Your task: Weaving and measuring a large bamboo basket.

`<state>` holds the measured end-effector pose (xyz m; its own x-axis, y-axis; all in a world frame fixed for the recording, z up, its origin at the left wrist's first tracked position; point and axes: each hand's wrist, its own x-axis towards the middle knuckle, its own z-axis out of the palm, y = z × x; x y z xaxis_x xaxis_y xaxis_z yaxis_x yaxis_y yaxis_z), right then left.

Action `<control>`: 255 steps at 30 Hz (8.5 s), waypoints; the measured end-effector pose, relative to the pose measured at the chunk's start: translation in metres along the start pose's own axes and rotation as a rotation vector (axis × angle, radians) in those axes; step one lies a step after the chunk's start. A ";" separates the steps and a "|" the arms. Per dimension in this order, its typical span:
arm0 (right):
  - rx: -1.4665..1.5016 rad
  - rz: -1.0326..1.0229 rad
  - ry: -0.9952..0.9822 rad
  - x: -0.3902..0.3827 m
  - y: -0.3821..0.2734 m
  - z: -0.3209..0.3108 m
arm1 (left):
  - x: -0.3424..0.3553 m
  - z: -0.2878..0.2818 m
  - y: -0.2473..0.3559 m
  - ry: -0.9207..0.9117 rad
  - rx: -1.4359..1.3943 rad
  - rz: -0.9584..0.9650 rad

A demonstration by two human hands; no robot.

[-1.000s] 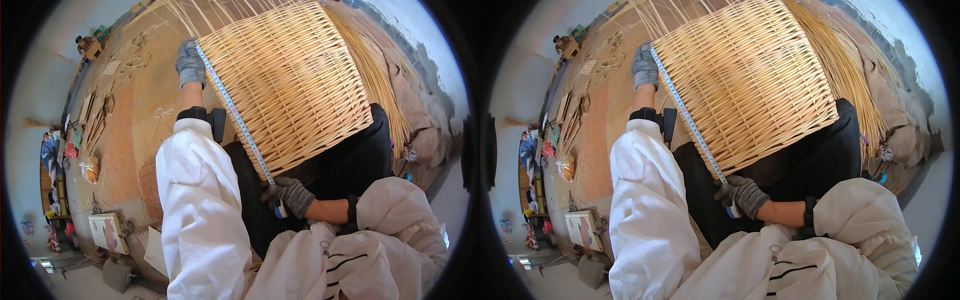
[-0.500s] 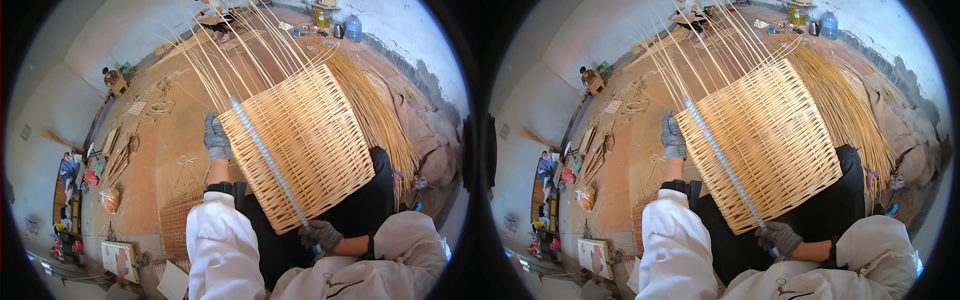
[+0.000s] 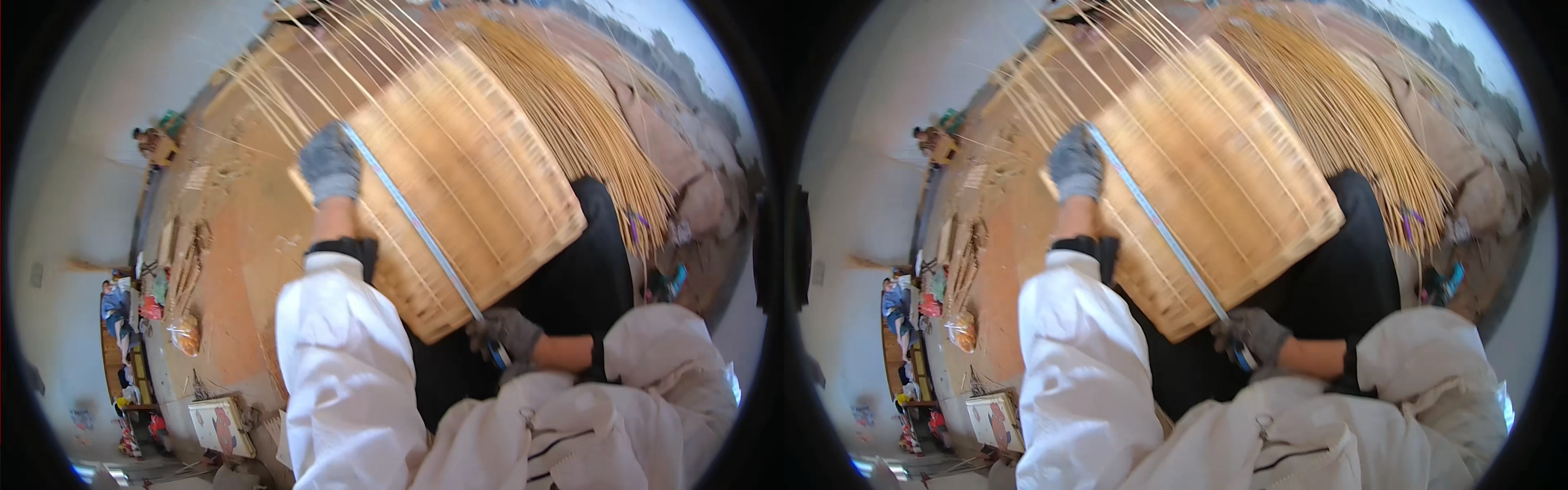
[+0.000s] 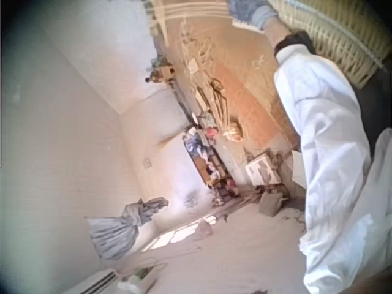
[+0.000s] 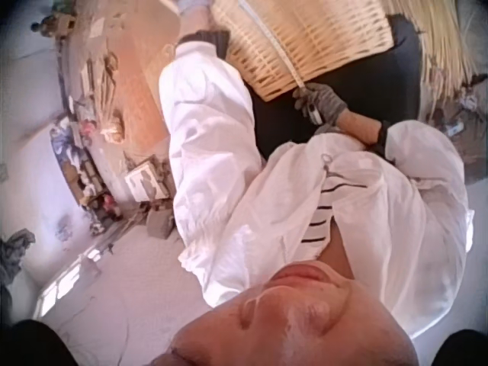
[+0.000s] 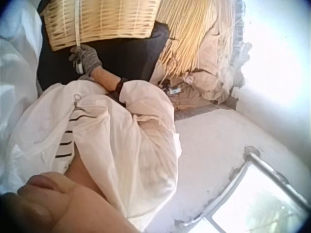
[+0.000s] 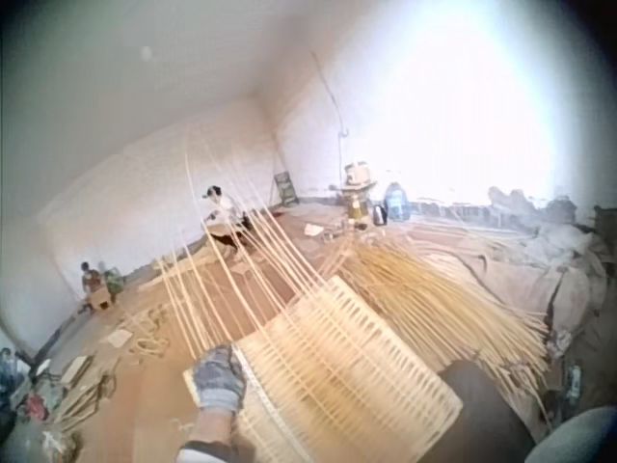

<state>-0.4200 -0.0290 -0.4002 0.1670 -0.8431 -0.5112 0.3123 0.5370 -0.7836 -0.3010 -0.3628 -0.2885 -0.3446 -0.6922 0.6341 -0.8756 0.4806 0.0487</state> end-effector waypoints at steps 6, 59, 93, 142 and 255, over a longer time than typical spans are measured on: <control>0.100 -0.009 -0.028 0.013 0.014 -0.005 | 0.002 0.008 -0.004 0.003 0.022 -0.007; 0.260 0.021 -0.058 -0.005 -0.002 -0.054 | 0.048 0.029 -0.001 -0.158 -0.373 -0.081; 0.241 -0.013 0.077 -0.010 0.003 -0.087 | 0.077 0.020 0.053 -0.478 -0.117 -0.027; 0.034 -0.172 0.442 -0.043 -0.017 -0.149 | 0.105 0.060 0.122 -0.358 -0.584 -0.105; -1.516 -0.906 0.263 0.087 -0.318 -0.166 | 0.037 -0.001 0.209 -0.093 -0.624 -0.483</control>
<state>-0.6598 -0.2677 -0.2542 0.2620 -0.9163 0.3029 -0.8616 -0.3635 -0.3544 -0.4964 -0.2878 -0.2543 -0.0257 -0.9299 0.3668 -0.5933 0.3096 0.7431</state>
